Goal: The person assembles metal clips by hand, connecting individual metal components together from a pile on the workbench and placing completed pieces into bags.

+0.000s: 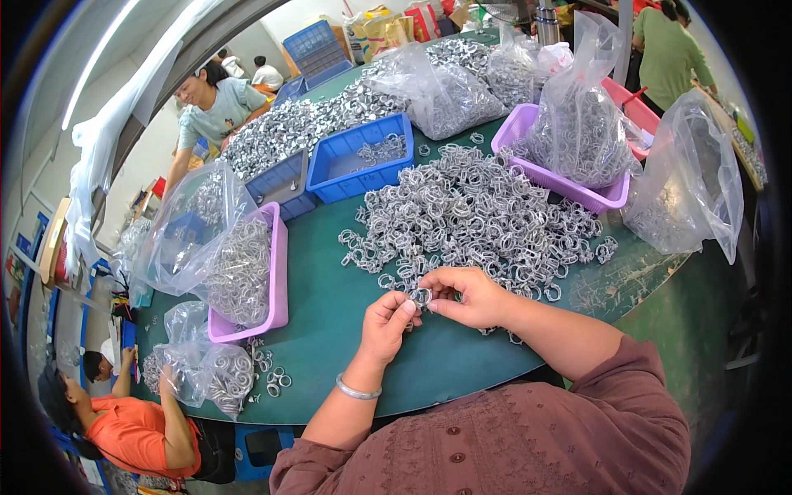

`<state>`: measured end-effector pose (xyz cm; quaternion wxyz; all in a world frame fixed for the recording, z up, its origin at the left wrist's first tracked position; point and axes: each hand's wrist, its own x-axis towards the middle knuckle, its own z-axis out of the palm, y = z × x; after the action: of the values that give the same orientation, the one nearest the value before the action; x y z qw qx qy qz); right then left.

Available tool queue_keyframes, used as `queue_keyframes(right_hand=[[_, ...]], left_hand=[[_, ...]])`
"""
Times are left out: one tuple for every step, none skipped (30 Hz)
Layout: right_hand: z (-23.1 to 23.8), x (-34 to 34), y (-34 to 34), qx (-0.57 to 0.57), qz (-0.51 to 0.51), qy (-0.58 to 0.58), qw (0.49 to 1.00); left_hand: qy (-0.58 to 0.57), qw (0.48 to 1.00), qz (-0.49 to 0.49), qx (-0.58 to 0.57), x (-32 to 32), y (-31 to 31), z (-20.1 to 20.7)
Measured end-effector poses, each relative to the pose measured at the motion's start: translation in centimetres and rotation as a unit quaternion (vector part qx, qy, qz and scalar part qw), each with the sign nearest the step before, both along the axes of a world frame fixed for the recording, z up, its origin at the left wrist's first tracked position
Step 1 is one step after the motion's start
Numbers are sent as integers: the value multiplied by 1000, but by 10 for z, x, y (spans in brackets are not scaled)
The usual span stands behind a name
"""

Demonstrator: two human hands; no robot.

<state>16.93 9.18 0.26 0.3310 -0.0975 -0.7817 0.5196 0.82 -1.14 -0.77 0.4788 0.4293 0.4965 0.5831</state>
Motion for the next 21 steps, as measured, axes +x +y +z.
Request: queue_keyframes(right_hand=[[-1,0,-1,-2,0,3,1000],[-1,1,-2,-4,0,6,1000],[-2,1,-2,-6,0,5,1000],[-1,1,-1,-1,1,5,1000],[-1,1,0,4,1,5,1000],[-1,0,0,5,1,5,1000],[-2,0,1,5,-1,4,1000],[-2,0,1,5,-2,2,1000],[-2,0,1,5,-2,2,1000],[-2,0,1,7,-3,3,1000],[-2,0,1,9,-5,4,1000],[-2,0,0,8,-5,4,1000],[-1,0,0,9,-5,3,1000],[-1,0,0,10,-5,1,1000],[-1,0,0,9,-5,1,1000],[-1,0,0,11,-7,0,1000],[-1,1,0,12,-9,-1,1000],[-1,1,0,12,-10,-1,1000],[-1,0,-1,11,-9,0,1000],[-1,0,-1,10,-9,1,1000],[-1,0,-1,10,-9,1,1000]], left_hand=[[1,1000,-1,-2,0,-1,0],[0,1000,-1,-3,1,-1,-1],[10,1000,-1,-4,2,-2,-1],[22,1000,-1,-3,1,-1,-1],[22,1000,0,-2,1,-1,0],[13,1000,-2,1,0,0,1],[3,1000,-4,4,0,0,1],[2,1000,-3,4,0,0,1],[2,1000,-4,3,0,0,0],[1,1000,-4,3,1,0,0],[1,1000,-4,2,1,-1,0],[2,1000,-3,2,1,-1,0],[3,1000,-2,1,1,-1,0],[3,1000,-2,1,1,-1,0],[3,1000,-2,0,1,-1,0],[2,1000,-3,-1,1,-1,0],[3,1000,-3,-1,1,-1,0],[12,1000,0,-2,2,-1,0],[22,1000,4,-3,2,-1,0],[22,1000,4,-3,2,-1,0],[23,1000,3,-2,2,-1,0]])
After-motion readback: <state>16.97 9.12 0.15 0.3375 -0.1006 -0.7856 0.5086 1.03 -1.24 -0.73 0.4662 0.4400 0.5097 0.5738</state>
